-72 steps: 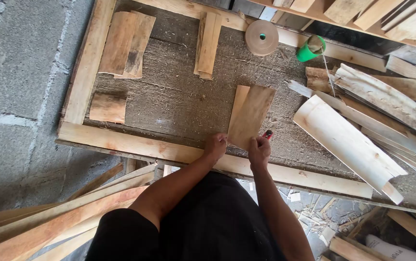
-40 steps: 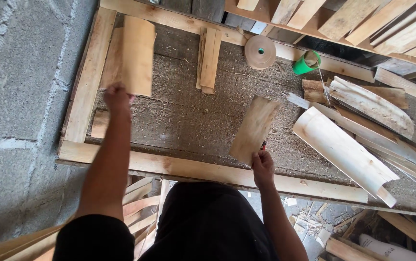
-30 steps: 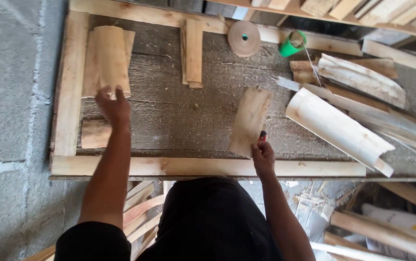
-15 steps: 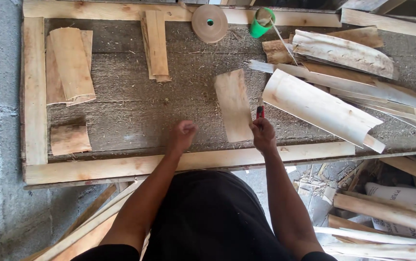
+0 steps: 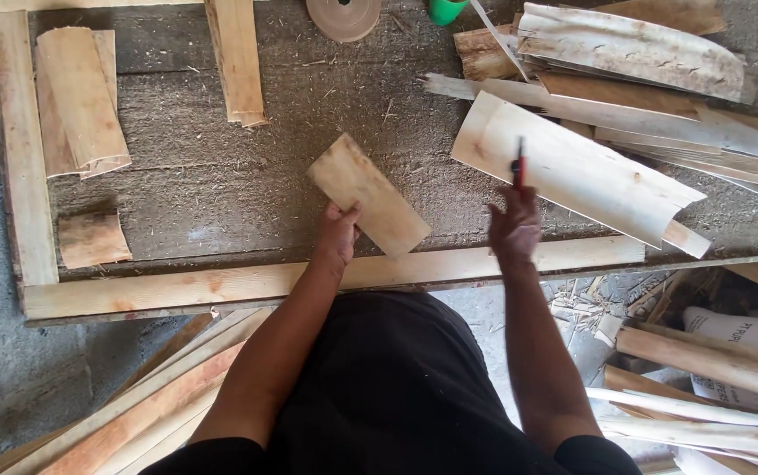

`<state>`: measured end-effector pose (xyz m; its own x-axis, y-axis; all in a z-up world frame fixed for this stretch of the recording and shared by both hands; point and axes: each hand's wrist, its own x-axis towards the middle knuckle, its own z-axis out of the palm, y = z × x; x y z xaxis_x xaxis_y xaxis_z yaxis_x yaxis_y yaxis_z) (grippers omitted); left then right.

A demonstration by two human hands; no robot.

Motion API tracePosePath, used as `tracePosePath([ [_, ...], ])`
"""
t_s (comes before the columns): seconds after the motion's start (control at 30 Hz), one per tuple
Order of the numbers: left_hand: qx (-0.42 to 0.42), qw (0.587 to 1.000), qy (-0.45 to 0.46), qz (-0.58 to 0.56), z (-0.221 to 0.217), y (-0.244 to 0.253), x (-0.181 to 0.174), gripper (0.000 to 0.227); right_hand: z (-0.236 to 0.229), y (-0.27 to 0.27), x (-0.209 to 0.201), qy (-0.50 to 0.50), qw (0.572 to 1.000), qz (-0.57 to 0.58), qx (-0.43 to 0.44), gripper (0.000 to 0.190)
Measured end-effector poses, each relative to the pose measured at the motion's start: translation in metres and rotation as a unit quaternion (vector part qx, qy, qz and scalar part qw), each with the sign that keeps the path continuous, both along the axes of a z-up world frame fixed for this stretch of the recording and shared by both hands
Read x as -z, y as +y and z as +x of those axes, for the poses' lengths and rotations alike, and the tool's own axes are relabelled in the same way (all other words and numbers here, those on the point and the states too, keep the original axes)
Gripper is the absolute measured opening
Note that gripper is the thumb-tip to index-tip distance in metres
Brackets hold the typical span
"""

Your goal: Trim and cut small pieces of wood or bark using a utility knife on a workbench.

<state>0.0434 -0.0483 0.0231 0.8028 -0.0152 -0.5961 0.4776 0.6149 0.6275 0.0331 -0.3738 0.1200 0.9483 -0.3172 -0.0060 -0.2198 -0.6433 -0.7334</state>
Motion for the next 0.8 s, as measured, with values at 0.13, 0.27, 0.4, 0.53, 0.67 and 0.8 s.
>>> tracePosePath([
  [0.13, -0.039, 0.999, 0.02, 0.007, -0.006, 0.017, 0.031, 0.025, 0.001, -0.066, 0.003, 0.041, 0.925, -0.377, -0.022, 0.056],
  [0.27, -0.063, 0.997, 0.05, 0.02, -0.008, 0.03, 0.034, 0.026, 0.002, -0.1, 0.012, 0.044, 0.905, -0.421, -0.028, 0.046],
  [0.4, -0.066, 0.995, 0.073, 0.033, -0.011, 0.044, 0.037, 0.024, 0.001, -0.144, 0.068, 0.019, 0.908, -0.417, -0.006, 0.01],
  [0.53, -0.076, 0.995, 0.066, 0.013, -0.014, 0.055, 0.036, 0.025, 0.005, -0.114, 0.023, -0.034, 0.904, -0.425, -0.01, 0.01],
  [0.67, -0.081, 0.994, 0.076, -0.01, -0.018, 0.057, 0.036, 0.026, 0.016, -0.082, -0.021, -0.038, 0.905, -0.422, -0.039, 0.026],
  [0.8, -0.064, 0.993, 0.095, -0.006, -0.019, 0.061, 0.041, 0.02, 0.023, -0.099, 0.017, 0.004, 0.903, -0.426, -0.055, 0.007],
])
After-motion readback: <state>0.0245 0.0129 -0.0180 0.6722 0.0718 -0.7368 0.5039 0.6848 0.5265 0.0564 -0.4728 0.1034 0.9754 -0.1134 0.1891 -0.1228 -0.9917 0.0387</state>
